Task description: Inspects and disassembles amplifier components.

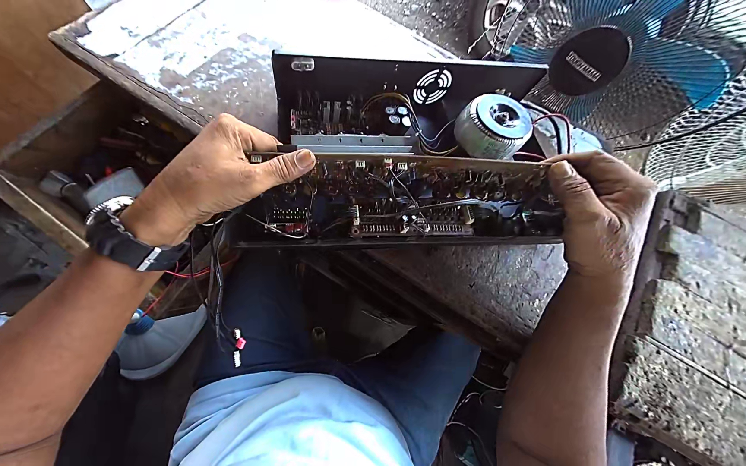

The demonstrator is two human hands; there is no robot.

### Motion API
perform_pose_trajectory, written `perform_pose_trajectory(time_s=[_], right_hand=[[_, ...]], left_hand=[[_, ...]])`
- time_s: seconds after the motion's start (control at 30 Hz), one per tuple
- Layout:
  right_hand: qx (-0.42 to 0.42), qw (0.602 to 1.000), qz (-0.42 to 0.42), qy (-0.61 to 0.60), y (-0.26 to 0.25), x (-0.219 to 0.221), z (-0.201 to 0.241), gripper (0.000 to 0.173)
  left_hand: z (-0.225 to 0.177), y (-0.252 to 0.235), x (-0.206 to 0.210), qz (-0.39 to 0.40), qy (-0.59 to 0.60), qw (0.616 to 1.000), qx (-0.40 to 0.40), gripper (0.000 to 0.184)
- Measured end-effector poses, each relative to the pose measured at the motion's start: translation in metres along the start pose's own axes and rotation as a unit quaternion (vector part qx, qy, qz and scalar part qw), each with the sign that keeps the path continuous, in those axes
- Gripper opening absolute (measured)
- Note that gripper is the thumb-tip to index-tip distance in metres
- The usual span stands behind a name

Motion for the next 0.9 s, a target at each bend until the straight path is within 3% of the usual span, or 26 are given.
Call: perform_pose_trajectory(time_s=[0.9], right_hand=[[0.064,0.998,-0.008,-0.012,-0.002,0.006,-0.011,0.031]], left_hand=[[0.015,0.006,0.003,-0.067,-0.008,0.997,0.023,0.029]])
Point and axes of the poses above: each hand's wrist, its own y-axis away from the middle knuckle, its own x-axis out of the palm, z = x × y, the point moved 10 cm from there along -y, towards the middle knuckle, and after that the axes turned 15 degrees about z, right-handed, at the moved point
